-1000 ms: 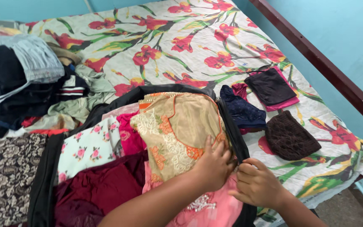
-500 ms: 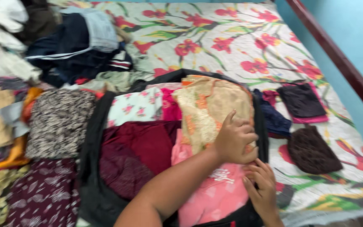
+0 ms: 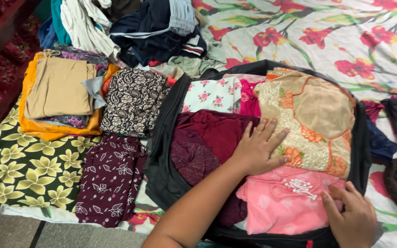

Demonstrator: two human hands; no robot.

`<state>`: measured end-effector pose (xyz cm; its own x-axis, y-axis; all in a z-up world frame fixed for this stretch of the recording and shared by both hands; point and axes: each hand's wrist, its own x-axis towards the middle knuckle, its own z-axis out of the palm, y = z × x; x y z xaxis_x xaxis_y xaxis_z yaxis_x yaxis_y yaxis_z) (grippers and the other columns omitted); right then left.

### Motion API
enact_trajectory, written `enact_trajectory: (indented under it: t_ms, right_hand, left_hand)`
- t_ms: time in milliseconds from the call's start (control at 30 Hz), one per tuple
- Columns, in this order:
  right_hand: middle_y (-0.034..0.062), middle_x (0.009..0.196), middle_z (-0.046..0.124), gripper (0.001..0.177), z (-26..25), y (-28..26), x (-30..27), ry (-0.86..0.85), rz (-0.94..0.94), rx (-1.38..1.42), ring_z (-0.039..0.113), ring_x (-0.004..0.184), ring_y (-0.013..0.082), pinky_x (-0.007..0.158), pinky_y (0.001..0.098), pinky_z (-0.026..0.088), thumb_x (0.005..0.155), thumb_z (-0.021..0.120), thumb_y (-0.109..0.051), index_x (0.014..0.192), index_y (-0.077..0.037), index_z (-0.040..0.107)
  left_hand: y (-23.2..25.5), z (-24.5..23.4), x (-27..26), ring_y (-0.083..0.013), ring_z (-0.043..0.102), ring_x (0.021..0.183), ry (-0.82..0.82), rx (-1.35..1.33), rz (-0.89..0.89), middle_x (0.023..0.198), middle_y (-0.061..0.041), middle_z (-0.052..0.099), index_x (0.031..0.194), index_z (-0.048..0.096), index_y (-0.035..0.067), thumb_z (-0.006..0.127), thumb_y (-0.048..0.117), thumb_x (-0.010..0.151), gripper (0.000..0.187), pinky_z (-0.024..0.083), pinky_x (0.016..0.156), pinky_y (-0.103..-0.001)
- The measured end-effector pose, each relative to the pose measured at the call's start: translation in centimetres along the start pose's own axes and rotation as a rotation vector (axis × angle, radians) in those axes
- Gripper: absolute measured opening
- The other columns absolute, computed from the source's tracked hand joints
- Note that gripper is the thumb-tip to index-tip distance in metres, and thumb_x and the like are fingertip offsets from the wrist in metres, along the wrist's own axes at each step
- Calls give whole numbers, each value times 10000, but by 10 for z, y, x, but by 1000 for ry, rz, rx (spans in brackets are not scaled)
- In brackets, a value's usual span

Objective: The person packs a suitcase by picking up various folded clothes from a bed and placing them into the bag, smoothing and arranging each item.

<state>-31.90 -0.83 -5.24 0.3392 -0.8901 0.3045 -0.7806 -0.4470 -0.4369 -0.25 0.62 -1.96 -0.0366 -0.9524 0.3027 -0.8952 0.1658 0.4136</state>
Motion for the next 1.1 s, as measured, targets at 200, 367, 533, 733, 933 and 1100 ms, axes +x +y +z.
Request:
enact_trajectory:
  t_ms: [200,367,533,733,933,1100]
  right_hand:
    - [96,1452,588,663,6,-71,-6,110,-3,-64,455,1486,283,1238,618,213,902,665,-548,1407,-123,605]
    - [150,1641,432,726,17,-161,-12,186,-91,-36,231,1625,428,1274,665,153,941,616,-587,1482,-115,511]
    - [260,1688,289,874,62,-269,-17,106,-126,-48,87,1601,512,1216,732,73,866,613,-616,1556,-101,462]
    - [310,1728,220,921,127,-361,-6,97,-221,-109,65,1596,536,1210,756,76,926,549,-685,1621,-97,413]
    - [263,1690,295,839,186,-373,26,-86,-239,-246,233,1573,441,1166,743,157,916,512,-623,1600,-141,442]
    - [223,1640,404,779,187,-366,32,-135,-219,-294,355,1509,385,1120,713,229,863,590,-565,1527,-162,529]
  left_hand:
    - [0,-24,-38,-351,264,1597,20,146,62,1646,-143,418,1575,455,215,602,466,940,698,141,1295,-595]
    - [-32,-105,-94,-403,231,1573,31,-8,14,1596,-179,435,1515,490,177,685,454,868,730,101,1252,-635]
    - [-94,-172,-168,-444,196,1588,120,-99,-37,1607,-181,440,1499,538,195,712,440,884,685,100,1255,-648]
    - [-191,-223,-255,-499,202,1549,194,-52,-132,1578,-192,447,1497,544,191,728,407,881,678,173,1247,-643]
    - [-266,-252,-325,-494,242,1521,211,4,-292,1545,-184,474,1482,550,175,730,396,884,663,214,1204,-636]
    - [-314,-249,-371,-481,251,1508,158,-101,-449,1515,-189,507,1438,575,171,736,413,871,637,243,1177,-598]
